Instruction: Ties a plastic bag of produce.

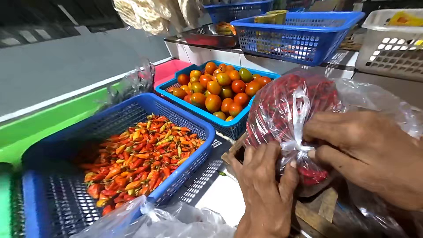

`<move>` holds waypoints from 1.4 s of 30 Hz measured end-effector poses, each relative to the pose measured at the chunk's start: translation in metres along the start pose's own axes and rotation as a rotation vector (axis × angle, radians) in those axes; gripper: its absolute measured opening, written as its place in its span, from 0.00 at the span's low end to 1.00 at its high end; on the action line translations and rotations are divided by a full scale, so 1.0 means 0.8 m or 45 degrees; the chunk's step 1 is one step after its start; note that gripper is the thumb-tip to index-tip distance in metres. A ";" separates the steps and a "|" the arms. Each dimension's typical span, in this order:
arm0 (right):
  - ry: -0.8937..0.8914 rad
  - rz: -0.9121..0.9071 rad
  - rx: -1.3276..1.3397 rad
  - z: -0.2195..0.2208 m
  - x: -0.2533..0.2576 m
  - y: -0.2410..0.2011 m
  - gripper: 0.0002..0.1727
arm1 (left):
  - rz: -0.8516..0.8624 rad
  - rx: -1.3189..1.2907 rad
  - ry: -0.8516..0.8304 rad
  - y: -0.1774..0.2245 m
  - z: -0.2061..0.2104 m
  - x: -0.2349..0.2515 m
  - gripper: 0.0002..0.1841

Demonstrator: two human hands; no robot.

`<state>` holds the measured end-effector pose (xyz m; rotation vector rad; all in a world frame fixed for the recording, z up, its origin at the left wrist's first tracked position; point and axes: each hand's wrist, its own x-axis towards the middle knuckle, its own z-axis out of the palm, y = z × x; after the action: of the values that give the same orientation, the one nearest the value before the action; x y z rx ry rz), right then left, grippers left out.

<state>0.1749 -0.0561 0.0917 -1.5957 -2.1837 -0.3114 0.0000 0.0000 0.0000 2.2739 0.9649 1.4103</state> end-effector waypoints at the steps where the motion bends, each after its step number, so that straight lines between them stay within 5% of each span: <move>1: 0.003 0.003 -0.027 0.002 0.000 -0.004 0.09 | 0.001 -0.003 0.002 0.000 -0.001 0.000 0.20; 6: 0.076 -0.121 -0.156 0.012 0.001 -0.015 0.11 | 0.019 -0.086 -0.030 -0.005 -0.003 0.003 0.15; 12: 0.190 -0.218 -0.096 0.016 0.001 -0.013 0.12 | 0.046 -0.041 -0.050 -0.009 -0.001 0.002 0.17; 28: 0.268 -0.331 -0.573 0.027 -0.002 -0.042 0.15 | 0.075 -0.019 0.042 -0.018 0.007 -0.002 0.20; 42: 0.289 -0.303 -0.310 0.030 -0.003 -0.023 0.16 | 0.071 -0.045 0.038 -0.016 0.007 -0.001 0.19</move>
<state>0.1533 -0.0536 0.0703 -1.3379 -2.2226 -0.8161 -0.0004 0.0094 -0.0109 2.2770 0.8848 1.4763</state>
